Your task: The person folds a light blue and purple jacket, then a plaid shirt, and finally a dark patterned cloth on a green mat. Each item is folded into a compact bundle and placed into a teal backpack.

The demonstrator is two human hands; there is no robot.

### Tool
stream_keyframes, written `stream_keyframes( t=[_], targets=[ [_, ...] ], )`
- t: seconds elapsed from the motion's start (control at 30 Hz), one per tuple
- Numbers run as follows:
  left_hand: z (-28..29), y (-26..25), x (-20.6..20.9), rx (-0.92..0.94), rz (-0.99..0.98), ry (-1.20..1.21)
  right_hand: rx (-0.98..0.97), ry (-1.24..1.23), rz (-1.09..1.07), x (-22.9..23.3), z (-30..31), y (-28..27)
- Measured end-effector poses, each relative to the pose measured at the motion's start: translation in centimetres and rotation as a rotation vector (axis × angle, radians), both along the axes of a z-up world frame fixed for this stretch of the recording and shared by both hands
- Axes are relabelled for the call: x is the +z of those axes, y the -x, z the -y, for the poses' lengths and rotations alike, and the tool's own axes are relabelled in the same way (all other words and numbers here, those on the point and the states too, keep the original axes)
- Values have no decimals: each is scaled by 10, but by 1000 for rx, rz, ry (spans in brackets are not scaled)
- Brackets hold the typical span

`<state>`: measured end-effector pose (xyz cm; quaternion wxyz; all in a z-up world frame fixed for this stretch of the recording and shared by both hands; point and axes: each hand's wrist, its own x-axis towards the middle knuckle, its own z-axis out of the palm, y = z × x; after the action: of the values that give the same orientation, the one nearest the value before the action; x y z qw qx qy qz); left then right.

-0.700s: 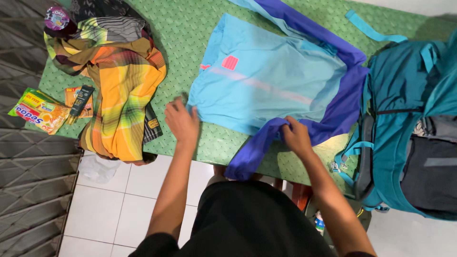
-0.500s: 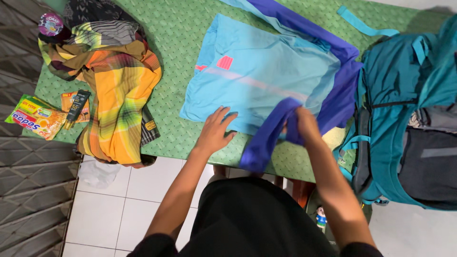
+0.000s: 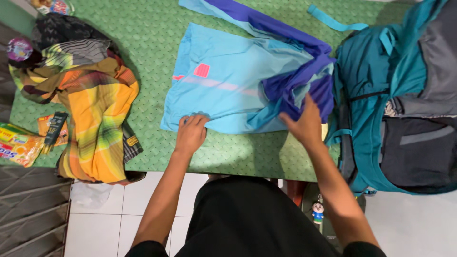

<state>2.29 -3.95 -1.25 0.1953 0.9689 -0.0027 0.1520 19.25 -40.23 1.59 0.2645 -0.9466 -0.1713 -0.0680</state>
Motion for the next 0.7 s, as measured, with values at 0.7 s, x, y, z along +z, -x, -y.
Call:
stream_keyframes(
  t=[0.7],
  targets=[
    [-43,39,55,-18,-268,99,233,-75,26,43,-17,47]
  ],
)
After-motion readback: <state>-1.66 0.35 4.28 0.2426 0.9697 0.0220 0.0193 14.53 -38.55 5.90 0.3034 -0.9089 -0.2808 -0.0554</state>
